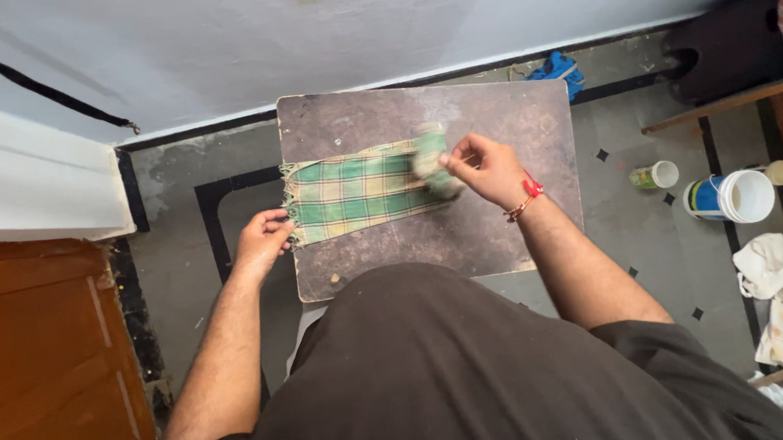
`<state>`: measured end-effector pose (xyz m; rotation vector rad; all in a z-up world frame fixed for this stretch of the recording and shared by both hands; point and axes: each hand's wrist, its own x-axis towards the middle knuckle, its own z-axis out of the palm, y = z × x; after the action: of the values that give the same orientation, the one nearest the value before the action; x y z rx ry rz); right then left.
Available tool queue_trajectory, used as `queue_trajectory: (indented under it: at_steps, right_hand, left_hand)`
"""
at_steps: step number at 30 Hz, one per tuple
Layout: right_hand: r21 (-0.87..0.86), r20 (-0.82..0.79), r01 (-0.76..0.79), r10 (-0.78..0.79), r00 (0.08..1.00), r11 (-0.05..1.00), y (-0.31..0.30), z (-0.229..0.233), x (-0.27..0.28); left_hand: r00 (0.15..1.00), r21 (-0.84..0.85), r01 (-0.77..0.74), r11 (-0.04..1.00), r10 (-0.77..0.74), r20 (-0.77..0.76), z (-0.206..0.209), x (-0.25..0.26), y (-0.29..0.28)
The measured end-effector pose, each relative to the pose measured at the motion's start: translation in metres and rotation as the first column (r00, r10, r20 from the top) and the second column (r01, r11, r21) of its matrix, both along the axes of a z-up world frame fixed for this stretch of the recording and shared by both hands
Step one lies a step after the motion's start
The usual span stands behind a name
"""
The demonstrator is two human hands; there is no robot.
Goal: The person wipes a rectangular board with a red cloth, then sits on the floor to wet and wring a green cloth from a bucket. They stand and wipe the board repeatedly with the wet green cloth, covering the entire surface.
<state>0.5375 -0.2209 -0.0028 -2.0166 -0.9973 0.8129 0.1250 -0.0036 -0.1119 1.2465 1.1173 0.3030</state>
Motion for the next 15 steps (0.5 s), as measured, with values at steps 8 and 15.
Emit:
queue_trajectory:
  at_steps: [8,15]
  right_hand:
    - [-0.127,0.136,0.123,-0.105,0.985,0.984,-0.001,-0.073,-0.012]
    - [-0.11,0.307,0.259,-0.215,0.927,0.96,0.009,-0.112,-0.017]
  left_hand:
    - [0.992,0.107,-0.079,0.991,0.088,-0.086,-0.021,-0.017,-0.005]
    - [0.998,0.074,-0.037,0.997,0.041,-0.048,-0.027,0.013,-0.011]
